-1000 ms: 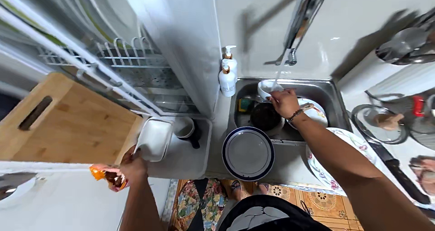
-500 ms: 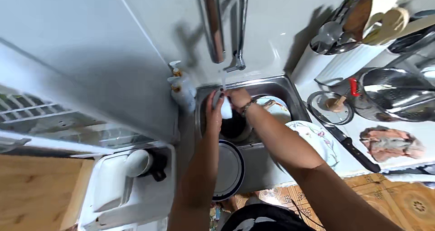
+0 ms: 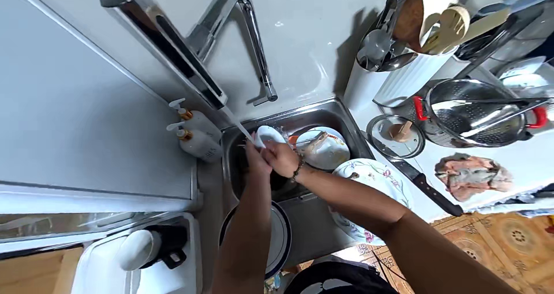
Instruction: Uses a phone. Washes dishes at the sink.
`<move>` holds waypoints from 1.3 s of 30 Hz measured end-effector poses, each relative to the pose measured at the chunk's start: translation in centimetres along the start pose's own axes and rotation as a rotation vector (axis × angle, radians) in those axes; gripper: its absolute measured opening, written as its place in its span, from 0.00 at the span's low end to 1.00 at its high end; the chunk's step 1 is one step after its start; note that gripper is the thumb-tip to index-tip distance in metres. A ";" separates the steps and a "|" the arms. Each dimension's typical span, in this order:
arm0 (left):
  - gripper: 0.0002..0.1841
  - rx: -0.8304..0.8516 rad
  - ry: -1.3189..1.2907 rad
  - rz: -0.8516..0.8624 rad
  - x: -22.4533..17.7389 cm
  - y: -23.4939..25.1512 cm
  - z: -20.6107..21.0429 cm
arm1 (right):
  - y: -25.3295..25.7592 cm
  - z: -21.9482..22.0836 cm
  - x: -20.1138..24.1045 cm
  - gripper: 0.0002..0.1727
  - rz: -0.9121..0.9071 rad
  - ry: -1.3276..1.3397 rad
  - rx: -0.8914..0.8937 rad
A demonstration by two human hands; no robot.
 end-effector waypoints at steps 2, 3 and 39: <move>0.27 -0.004 0.107 0.158 2.7 0.7 -0.5 | -0.1 -2.8 2.4 0.17 0.201 0.226 -0.119; 0.28 -0.003 0.149 0.198 3.3 0.7 -0.6 | -0.1 -3.4 3.0 0.17 0.253 0.302 -0.165; 0.18 0.265 1.355 0.034 -11.8 -7.7 8.8 | -0.6 -16.1 -13.8 0.24 0.418 -0.481 0.191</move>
Point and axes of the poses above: each hand's wrist, its own y-axis towards the middle knuckle, its own z-axis out of the palm, x = y × z, the point moved 4 cm from there along y, towards the middle knuckle, and after that the axes turned 9 degrees about -z, right-handed, at the moved point
